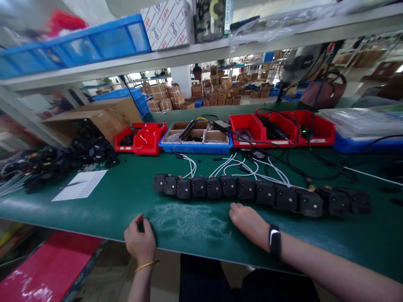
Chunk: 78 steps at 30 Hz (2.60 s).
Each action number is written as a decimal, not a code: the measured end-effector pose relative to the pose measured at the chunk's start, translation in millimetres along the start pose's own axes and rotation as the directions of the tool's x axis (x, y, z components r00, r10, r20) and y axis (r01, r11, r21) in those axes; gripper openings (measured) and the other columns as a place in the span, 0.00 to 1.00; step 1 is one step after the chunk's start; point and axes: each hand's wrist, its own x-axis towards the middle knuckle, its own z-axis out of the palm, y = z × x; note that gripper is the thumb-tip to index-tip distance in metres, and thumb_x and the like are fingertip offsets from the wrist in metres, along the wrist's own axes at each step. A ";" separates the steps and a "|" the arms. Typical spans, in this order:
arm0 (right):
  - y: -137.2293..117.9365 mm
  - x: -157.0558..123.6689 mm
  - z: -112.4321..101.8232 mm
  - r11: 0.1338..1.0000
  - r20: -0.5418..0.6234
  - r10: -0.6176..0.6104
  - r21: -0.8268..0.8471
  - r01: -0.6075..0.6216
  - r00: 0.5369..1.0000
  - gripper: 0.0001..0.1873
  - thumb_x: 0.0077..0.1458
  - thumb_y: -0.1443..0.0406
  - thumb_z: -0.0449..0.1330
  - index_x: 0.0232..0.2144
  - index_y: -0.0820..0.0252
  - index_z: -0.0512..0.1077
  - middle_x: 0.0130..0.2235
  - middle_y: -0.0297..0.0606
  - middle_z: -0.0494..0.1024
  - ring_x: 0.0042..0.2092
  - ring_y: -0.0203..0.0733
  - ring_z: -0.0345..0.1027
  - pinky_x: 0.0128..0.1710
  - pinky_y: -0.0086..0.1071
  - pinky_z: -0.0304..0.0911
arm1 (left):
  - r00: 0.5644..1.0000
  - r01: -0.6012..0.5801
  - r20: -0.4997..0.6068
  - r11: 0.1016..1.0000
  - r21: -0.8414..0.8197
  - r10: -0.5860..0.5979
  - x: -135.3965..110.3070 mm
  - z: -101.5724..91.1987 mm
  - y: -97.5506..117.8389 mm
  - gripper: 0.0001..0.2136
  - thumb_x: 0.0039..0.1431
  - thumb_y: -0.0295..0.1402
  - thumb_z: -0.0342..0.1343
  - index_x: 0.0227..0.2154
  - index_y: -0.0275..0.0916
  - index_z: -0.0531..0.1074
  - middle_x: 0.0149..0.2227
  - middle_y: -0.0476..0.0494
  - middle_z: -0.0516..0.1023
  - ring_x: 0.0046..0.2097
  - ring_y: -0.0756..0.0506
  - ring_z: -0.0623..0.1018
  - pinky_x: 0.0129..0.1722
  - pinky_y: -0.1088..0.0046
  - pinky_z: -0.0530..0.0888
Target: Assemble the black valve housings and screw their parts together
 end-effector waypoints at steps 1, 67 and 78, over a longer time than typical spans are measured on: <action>0.1 1.2 0.0 1.000 -0.001 -0.003 0.000 0.003 1.000 0.09 0.55 0.78 0.52 0.32 0.70 0.72 0.35 0.46 0.67 0.35 0.42 0.66 0.31 0.29 0.65 | 1.000 -0.004 0.002 1.000 -0.001 0.004 0.2 -0.3 0.2 0.15 0.58 0.41 0.45 0.40 0.36 0.71 0.35 0.40 0.75 0.41 0.41 0.72 0.42 0.65 0.68; -9.6 -4.7 9.8 0.981 -0.099 0.174 0.101 -0.164 0.980 0.09 0.56 0.77 0.53 0.31 0.68 0.72 0.36 0.44 0.67 0.39 0.42 0.62 0.35 0.27 0.60 | 0.999 0.042 0.014 0.995 -0.093 -0.040 -3.5 -3.5 1.4 0.11 0.57 0.34 0.47 0.39 0.36 0.71 0.36 0.40 0.74 0.42 0.40 0.69 0.45 0.63 0.65; -12.6 -3.1 7.9 0.979 -0.086 0.151 0.152 -0.137 0.985 0.13 0.53 0.81 0.49 0.33 0.71 0.71 0.35 0.47 0.66 0.38 0.44 0.62 0.33 0.29 0.61 | 1.000 -0.005 -0.017 0.998 -0.062 0.004 -1.8 -5.0 1.4 0.12 0.57 0.35 0.47 0.37 0.36 0.71 0.35 0.41 0.75 0.40 0.41 0.70 0.41 0.65 0.67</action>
